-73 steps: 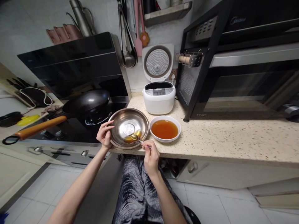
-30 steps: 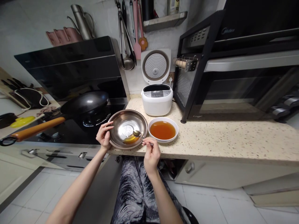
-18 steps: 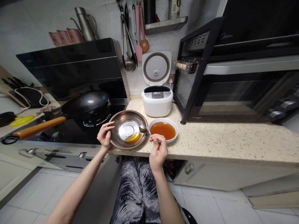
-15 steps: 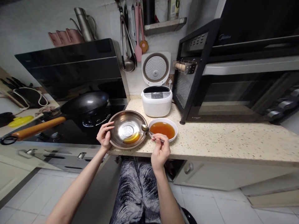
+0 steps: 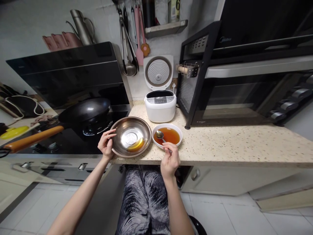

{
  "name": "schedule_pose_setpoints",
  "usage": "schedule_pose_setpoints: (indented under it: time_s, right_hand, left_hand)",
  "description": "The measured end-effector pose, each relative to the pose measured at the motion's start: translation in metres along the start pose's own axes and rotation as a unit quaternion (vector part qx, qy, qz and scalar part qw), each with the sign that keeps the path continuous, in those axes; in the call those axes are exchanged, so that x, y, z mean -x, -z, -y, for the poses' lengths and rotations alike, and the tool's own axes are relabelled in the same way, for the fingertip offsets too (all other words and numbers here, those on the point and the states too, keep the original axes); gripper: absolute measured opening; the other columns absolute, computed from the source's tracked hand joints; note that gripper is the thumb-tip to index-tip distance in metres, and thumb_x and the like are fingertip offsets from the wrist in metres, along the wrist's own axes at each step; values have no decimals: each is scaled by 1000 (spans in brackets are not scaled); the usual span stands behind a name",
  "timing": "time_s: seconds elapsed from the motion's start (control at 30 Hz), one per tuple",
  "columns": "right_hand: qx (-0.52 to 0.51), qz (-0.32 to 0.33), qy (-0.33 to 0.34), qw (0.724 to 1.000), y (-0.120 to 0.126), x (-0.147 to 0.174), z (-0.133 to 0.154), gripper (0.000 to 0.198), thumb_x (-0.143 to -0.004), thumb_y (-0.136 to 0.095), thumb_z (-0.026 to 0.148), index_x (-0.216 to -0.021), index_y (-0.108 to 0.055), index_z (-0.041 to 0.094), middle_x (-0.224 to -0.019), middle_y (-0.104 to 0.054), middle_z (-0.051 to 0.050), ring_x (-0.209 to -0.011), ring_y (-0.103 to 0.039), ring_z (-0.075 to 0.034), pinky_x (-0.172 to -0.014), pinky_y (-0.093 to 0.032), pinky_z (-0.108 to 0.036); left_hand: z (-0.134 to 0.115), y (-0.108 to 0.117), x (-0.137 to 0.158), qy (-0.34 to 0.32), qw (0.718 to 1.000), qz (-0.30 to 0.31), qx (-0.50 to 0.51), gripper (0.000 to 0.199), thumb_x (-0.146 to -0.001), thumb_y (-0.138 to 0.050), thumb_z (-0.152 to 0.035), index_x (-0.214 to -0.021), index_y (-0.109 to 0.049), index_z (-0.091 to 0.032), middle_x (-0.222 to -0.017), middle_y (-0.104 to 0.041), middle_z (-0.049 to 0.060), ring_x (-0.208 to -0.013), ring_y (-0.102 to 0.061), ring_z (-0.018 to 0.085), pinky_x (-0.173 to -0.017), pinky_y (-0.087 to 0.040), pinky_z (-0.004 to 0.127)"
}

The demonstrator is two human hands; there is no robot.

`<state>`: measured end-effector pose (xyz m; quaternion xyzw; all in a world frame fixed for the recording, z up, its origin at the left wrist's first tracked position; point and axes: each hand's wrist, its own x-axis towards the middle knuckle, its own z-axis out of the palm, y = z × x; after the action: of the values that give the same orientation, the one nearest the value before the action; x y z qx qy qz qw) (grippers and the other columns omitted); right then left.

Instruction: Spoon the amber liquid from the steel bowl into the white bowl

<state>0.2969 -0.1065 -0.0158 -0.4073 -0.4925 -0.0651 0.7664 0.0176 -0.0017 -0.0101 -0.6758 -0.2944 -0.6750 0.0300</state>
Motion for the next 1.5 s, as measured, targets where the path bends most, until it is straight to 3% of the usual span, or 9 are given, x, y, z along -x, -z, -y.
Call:
schedule_pose_setpoints:
  time_s: [0.33, 0.7, 0.87, 1.0, 1.13, 1.3, 1.5]
  right_hand:
    - [60, 56, 140, 987, 8, -1, -9, 21, -103, -51, 12, -110, -66, 25, -95, -75, -6, -89, -73, -22, -78, -60, -41]
    - [65, 102, 165, 979, 11, 4, -17, 27, -100, -51, 10, -110, -70, 25, -100, -79, -8, -91, -74, -24, -80, -62, -45]
    - [63, 54, 136, 987, 8, 2, -12, 19, -102, -54, 14, -107, -69, 25, -96, -77, -6, -88, -74, -23, -78, -61, -42]
    - [27, -1, 75, 997, 6, 7, -2, 13, -105, -53, 22, -105, -66, 25, -94, -74, -6, -87, -72, -21, -78, -60, -40]
    - [-23, -9, 17, 1000, 0, 16, 12, 13, -106, -52, 26, -102, -64, 25, -92, -72, -5, -83, -71, -20, -76, -60, -39]
    - [-95, 59, -37, 993, -13, 27, 28, 16, -106, -49, 19, -99, -63, 24, -92, -72, -4, -85, -70, -18, -78, -59, -35]
    - [-106, 146, -71, 981, -28, 40, 33, 18, -105, -50, 16, -96, -64, 23, -91, -72, -3, -84, -69, -16, -76, -58, -30]
  left_hand:
    - [2, 0, 1, -8, 1000, -1, 19, 26, -101, -54, -34, -99, -76, -20, -116, -77, 11, -107, -74, 27, -93, -58, 46]
    - [0, 0, -1, 5, 1000, 3, -9, 32, -101, -52, -42, -95, -75, -19, -113, -77, 11, -105, -74, 28, -92, -58, 47]
    - [1, 0, 0, 7, 1000, 3, -6, 32, -101, -52, -41, -96, -75, -20, -113, -77, 12, -106, -74, 28, -92, -58, 47]
    - [1, 0, 0, 7, 1000, 3, -7, 32, -101, -52, -41, -95, -75, -19, -113, -77, 12, -106, -74, 28, -92, -58, 47]
    - [0, -1, -1, 0, 1000, 2, -4, 31, -101, -53, -40, -96, -75, -19, -113, -77, 12, -105, -74, 28, -92, -59, 47]
    - [0, 0, -1, -1, 1000, 2, 6, 28, -100, -54, -37, -98, -76, -19, -115, -77, 12, -106, -73, 28, -92, -58, 47]
    - [0, 0, -1, -6, 1000, 3, -3, 29, -101, -53, -38, -97, -76, -19, -114, -78, 11, -105, -73, 27, -92, -59, 46]
